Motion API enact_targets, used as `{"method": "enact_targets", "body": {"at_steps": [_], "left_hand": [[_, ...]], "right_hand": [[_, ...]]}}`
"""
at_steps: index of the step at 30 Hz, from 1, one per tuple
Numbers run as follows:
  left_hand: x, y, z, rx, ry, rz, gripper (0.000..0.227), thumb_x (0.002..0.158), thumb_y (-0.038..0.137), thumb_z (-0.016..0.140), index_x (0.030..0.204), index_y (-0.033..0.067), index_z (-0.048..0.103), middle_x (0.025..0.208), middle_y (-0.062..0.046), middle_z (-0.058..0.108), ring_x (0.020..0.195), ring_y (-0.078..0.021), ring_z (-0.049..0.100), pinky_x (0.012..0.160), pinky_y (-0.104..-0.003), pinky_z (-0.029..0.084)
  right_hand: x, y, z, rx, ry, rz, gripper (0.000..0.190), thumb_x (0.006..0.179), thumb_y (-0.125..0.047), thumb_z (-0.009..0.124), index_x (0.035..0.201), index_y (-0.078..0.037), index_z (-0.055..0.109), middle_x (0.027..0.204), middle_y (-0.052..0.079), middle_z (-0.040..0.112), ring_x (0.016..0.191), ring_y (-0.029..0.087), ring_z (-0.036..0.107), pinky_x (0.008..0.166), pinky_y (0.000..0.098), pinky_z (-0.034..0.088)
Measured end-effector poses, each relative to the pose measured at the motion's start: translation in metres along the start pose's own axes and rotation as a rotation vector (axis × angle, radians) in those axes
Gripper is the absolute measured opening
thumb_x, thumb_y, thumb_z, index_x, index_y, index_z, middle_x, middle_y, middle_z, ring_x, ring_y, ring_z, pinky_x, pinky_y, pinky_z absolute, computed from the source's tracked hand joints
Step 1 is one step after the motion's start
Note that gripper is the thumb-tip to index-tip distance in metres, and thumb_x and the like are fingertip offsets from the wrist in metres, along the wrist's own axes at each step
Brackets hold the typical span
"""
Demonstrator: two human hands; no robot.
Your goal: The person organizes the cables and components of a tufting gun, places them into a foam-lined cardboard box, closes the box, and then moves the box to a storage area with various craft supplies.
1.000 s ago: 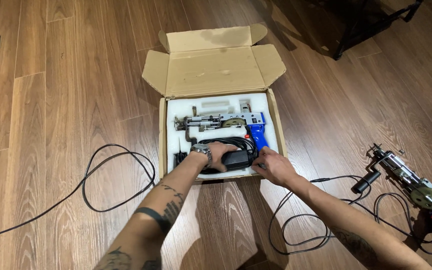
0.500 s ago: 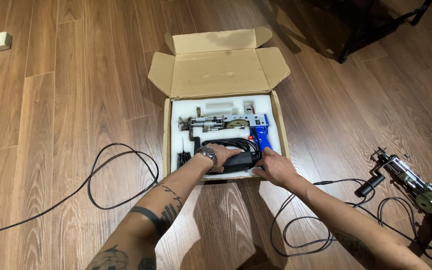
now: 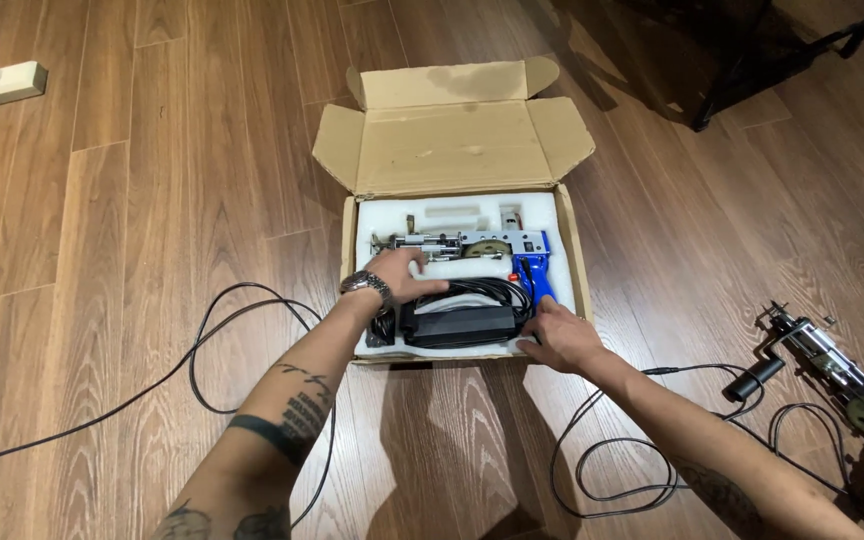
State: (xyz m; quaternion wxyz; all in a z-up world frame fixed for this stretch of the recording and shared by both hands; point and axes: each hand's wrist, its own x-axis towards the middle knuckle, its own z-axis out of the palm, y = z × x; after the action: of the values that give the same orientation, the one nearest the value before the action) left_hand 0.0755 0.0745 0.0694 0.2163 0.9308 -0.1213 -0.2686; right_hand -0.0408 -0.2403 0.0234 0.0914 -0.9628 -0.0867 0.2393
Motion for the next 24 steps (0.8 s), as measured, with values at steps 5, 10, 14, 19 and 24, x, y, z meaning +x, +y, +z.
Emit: {"method": "enact_targets", "body": {"at_steps": [5,10,14,19,24], "left_hand": [[0.000,-0.011,0.029,-0.187,-0.229,-0.308,0.124,0.069,0.044,0.086,0.160,0.0066,0.010,0.138,-0.028,0.051,0.102,-0.0384,0.057,0.081,-0.046,0.052],[0.021,-0.022,0.003,-0.434,-0.035,-0.279,0.101,0.085,0.028,0.085,0.154,-0.0030,0.020,0.090,-0.018,0.070,0.054,-0.0296,0.073,0.039,-0.037,0.061],[-0.010,-0.012,-0.029,-0.893,0.104,-0.069,0.072,0.084,0.046,0.086,0.124,0.0068,0.042,0.120,-0.020,0.068,0.093,-0.0230,0.072,0.082,-0.033,0.061],[0.018,-0.035,0.007,-1.023,0.310,0.127,0.052,0.088,0.015,0.086,0.112,0.0130,0.039,0.147,-0.017,0.060,0.123,-0.0185,0.060,0.106,-0.030,0.051],[0.004,-0.003,0.019,-0.326,0.142,0.179,0.022,0.083,0.040,0.082,0.089,0.0214,0.073,0.086,0.000,0.080,0.085,-0.0210,0.077,0.083,-0.036,0.059]], "right_hand": [[0.006,0.001,0.002,-0.002,-0.018,-0.002,0.040,0.089,-0.053,0.070,0.117,-0.026,0.077,0.124,0.004,0.054,0.123,0.036,0.065,0.104,0.0481,0.058],[0.008,-0.004,0.001,0.018,-0.081,0.034,0.040,0.091,-0.049,0.066,0.121,-0.023,0.075,0.129,0.008,0.053,0.128,0.039,0.061,0.108,0.0513,0.055],[0.028,0.001,0.020,-0.037,-0.074,0.075,0.044,0.086,-0.057,0.065,0.117,-0.026,0.077,0.129,0.005,0.052,0.126,0.037,0.061,0.104,0.0539,0.054],[0.018,-0.014,0.014,-0.138,-0.070,0.105,0.046,0.087,-0.054,0.061,0.119,-0.026,0.077,0.129,0.006,0.052,0.127,0.037,0.060,0.103,0.0533,0.053],[0.008,-0.014,0.006,-0.048,-0.031,0.036,0.047,0.089,-0.050,0.061,0.121,-0.020,0.077,0.128,0.010,0.053,0.124,0.040,0.061,0.102,0.0522,0.056]]}}
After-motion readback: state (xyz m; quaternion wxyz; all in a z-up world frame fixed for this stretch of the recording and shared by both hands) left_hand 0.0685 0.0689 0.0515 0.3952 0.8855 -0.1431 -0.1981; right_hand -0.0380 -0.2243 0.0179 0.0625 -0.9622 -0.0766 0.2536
